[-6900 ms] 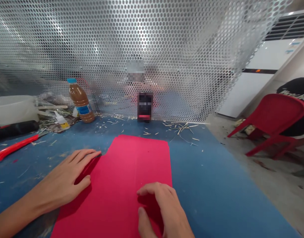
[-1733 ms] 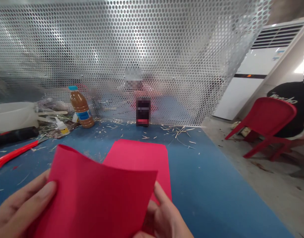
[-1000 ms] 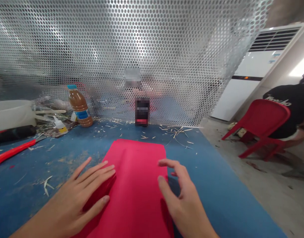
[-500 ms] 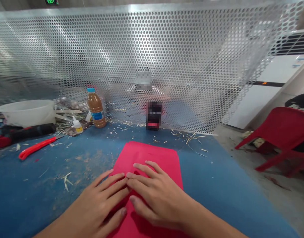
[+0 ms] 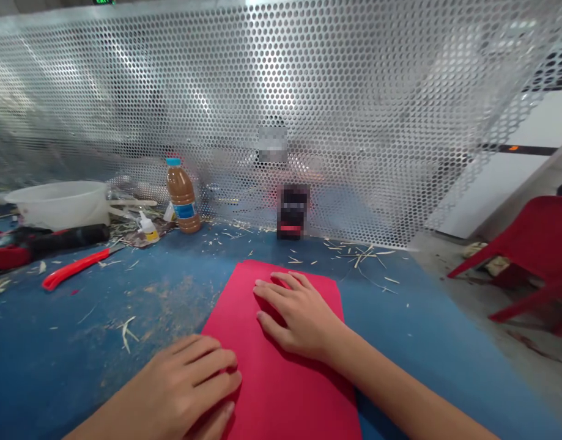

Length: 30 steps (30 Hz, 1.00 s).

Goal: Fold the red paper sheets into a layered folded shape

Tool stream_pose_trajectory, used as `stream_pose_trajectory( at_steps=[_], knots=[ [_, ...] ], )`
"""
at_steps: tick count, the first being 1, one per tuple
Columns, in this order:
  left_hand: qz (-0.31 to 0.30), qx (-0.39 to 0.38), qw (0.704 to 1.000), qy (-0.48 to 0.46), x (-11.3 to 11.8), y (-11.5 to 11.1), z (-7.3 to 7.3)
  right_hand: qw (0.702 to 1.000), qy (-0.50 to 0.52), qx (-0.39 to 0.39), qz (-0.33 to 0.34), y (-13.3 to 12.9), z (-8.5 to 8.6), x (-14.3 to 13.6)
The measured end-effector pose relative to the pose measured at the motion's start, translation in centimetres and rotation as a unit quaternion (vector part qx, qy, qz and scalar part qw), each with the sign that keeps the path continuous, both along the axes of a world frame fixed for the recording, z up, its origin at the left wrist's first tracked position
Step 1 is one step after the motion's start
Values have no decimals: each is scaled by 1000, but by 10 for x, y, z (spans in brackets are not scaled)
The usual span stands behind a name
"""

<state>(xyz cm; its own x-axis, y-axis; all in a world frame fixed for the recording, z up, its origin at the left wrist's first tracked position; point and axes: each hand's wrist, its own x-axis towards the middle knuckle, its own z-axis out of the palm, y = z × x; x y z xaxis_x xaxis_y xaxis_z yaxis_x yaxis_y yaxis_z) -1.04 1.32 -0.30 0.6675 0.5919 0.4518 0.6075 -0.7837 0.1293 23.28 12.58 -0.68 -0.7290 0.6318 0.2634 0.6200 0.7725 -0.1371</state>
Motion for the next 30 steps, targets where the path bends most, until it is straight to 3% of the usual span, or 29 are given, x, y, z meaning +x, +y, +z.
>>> stream_pose_trajectory(
  at_steps=[6,9,12,13,14,17,22,26,30],
  knots=[
    [-121,-29,991,38,-12,-4,0,1000,5,-16,26,-2,0,5],
    [-133,-60,989,36,-14,-5,12,1000,1,-7,23,-3,3,4],
    [-116,-126,984,41,-18,-3,35,1000,-3,4,22,-4,4,3],
    [-79,-147,985,53,-19,-2,40,1000,-3,6,24,-4,4,3],
    [-36,-120,991,54,-20,0,42,1000,-2,9,25,-4,3,3],
    [-4,-63,992,106,-22,9,33,999,4,15,28,-4,2,3],
    [-1,-74,987,141,-22,27,9,999,4,22,29,-3,0,3],
    [11,-71,990,120,-19,31,15,999,6,29,34,-2,-2,3],
    [-25,-91,992,85,-14,20,29,999,6,31,27,-2,-4,3]
  ],
)
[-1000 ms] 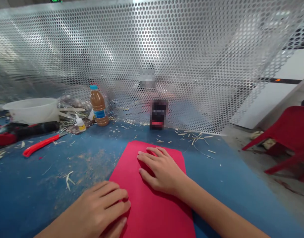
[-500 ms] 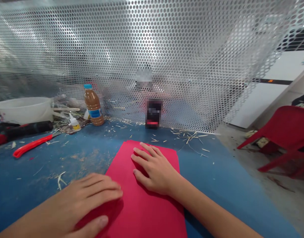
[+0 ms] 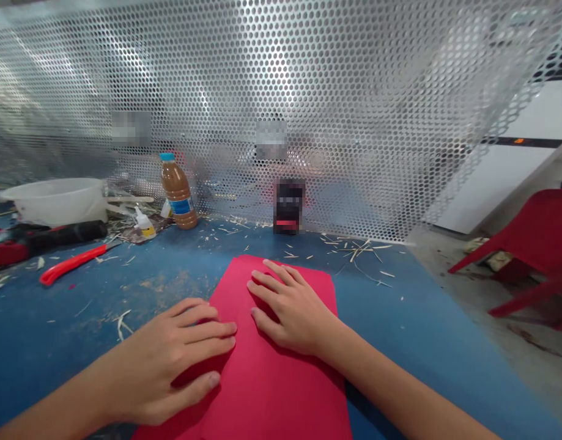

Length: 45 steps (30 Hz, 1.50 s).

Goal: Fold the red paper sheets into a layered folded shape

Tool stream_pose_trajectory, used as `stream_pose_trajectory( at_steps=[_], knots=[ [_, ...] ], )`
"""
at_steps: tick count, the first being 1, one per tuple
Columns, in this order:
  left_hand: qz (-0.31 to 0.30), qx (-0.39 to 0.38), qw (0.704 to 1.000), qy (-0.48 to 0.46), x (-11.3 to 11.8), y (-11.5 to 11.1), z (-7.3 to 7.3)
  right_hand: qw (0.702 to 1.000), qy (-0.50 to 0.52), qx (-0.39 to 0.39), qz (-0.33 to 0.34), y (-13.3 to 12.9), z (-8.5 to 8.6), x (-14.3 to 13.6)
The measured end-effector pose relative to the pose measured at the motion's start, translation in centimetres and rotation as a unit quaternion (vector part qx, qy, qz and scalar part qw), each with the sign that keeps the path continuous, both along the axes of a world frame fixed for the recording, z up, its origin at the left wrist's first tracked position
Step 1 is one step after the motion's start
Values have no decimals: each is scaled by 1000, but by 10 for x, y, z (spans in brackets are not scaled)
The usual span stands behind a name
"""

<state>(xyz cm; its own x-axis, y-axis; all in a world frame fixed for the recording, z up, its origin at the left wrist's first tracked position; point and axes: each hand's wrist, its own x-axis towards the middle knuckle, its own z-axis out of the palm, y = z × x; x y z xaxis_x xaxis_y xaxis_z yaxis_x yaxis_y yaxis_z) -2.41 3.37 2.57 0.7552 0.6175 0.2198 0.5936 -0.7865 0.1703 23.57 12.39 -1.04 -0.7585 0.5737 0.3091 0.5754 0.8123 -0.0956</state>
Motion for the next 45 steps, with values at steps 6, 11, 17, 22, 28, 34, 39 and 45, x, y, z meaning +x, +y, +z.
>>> stream_pose_trajectory(
  at_steps=[6,11,17,22,28,34,39,45],
  knots=[
    [-56,11,998,-14,9,-19,3,1000,8,-9,3,-1,2,0],
    [-132,74,988,-21,11,-26,-15,1000,8,-14,1,-3,5,-1],
    [-78,69,993,-55,13,-32,-12,1000,8,-16,8,-3,4,-1],
    [-28,123,992,-10,11,-20,4,1000,11,-19,22,-1,6,1],
    [-82,117,990,-4,14,-18,-2,999,-1,-31,32,-10,18,-5],
    [-93,149,984,-28,19,-29,-13,991,12,-115,74,-35,30,-17],
    [-99,172,980,-25,17,-31,-17,987,17,-154,43,-35,26,-18],
    [-105,200,974,-23,17,-30,-22,987,64,-145,-27,-22,13,-26]
  ],
)
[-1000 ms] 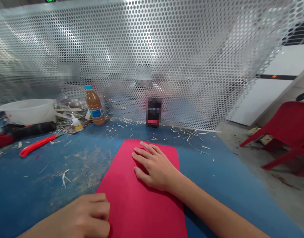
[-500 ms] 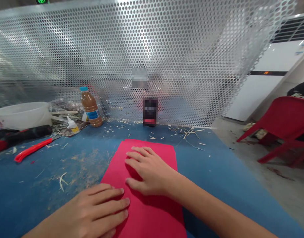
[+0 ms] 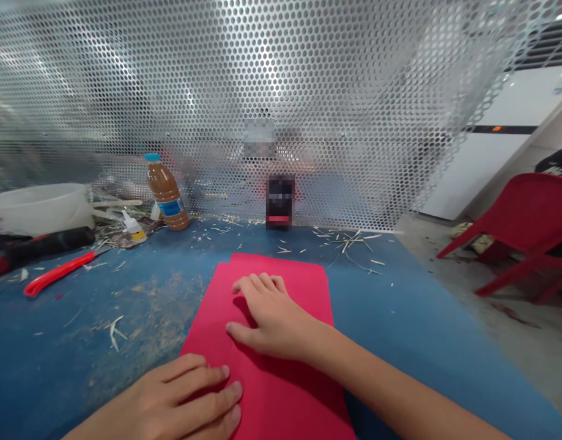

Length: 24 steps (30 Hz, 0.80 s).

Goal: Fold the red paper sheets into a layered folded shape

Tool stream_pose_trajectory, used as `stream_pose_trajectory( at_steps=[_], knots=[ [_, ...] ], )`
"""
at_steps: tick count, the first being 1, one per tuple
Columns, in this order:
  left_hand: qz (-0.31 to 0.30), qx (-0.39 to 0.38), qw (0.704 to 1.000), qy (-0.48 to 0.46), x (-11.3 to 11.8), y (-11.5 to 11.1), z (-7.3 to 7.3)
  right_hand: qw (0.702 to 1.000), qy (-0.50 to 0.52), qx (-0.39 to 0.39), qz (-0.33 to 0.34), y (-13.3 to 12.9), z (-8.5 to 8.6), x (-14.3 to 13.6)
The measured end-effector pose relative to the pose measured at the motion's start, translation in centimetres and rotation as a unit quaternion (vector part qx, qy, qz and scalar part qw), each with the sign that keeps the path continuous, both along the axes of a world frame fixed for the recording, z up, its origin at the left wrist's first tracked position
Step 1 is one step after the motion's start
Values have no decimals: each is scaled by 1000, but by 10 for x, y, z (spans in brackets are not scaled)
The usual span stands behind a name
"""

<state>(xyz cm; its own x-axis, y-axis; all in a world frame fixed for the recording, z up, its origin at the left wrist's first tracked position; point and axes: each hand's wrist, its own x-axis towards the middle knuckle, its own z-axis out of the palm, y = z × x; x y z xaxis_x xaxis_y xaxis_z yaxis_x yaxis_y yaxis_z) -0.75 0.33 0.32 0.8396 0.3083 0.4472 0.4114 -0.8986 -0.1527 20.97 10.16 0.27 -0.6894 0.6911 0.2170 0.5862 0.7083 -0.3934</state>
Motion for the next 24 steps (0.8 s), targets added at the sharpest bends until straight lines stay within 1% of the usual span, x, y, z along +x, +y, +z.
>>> stream_pose_trajectory(
  at_steps=[6,12,15,17,19,21,24],
  knots=[
    [-5,35,999,-17,1,4,1,997,-18,33,-65,30,-6,-6],
    [-9,20,999,-39,4,6,5,990,-44,70,-113,56,-8,-14],
    [-9,18,999,-39,3,5,4,987,-55,86,-122,62,-4,-17],
    [-7,21,998,-51,1,6,3,985,-59,101,-126,62,2,-13],
    [-8,30,997,-64,0,7,1,983,-67,117,-124,57,10,-2],
    [0,37,997,-67,-3,8,0,981,-85,132,-112,45,16,17],
    [26,23,998,-58,-6,9,-2,977,-119,148,-94,17,20,50]
  ],
)
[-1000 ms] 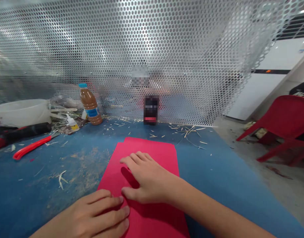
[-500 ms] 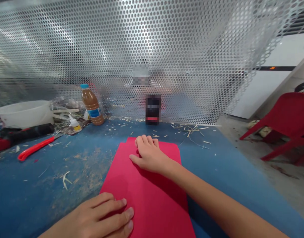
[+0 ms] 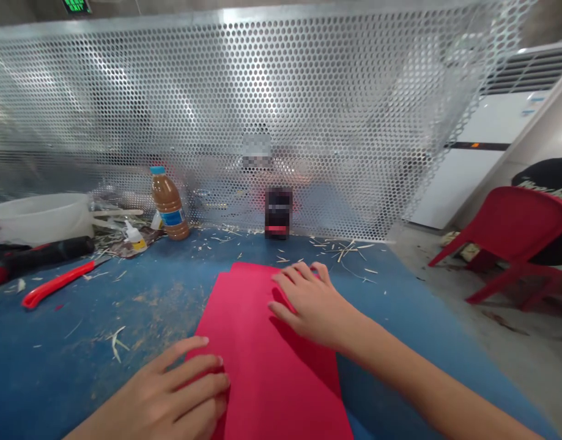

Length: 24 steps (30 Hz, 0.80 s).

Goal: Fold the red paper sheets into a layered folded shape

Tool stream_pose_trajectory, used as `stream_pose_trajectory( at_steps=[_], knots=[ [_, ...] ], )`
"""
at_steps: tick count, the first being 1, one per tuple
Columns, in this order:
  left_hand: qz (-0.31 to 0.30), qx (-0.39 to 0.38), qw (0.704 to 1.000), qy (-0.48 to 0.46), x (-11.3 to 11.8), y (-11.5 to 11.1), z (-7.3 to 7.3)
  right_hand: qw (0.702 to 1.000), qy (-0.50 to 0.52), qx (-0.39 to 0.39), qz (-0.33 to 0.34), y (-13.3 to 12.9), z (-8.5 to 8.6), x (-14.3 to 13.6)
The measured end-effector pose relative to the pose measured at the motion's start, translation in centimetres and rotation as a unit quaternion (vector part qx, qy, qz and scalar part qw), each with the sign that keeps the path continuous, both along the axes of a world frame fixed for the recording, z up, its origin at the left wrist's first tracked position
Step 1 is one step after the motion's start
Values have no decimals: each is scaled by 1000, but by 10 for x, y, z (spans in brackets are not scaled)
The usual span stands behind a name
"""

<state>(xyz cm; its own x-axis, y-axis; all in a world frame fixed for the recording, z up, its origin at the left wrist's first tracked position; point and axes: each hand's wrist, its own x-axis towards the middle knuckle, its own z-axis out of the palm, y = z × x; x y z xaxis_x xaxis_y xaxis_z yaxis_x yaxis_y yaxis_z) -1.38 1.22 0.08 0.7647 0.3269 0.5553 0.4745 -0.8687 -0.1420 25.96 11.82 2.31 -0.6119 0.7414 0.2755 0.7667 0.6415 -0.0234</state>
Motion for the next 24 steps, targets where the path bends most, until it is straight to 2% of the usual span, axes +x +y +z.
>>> stream_pose_trajectory(
  at_steps=[4,8,10,16,19,24],
  knots=[
    [39,-55,997,-24,-1,3,-5,999,-26,46,-8,-43,-1,34],
    [63,-147,987,-2,-3,5,-1,992,-47,119,-9,-70,-10,41],
    [64,-183,981,12,-4,4,3,986,-67,150,-16,-73,-18,37],
    [52,-212,976,-4,-7,4,8,989,-67,131,-17,-64,-42,35],
    [53,-233,971,-13,-6,6,7,991,-46,124,1,-65,-43,36],
    [61,-274,959,-41,-3,8,8,997,12,70,4,-71,-35,33]
  ],
)
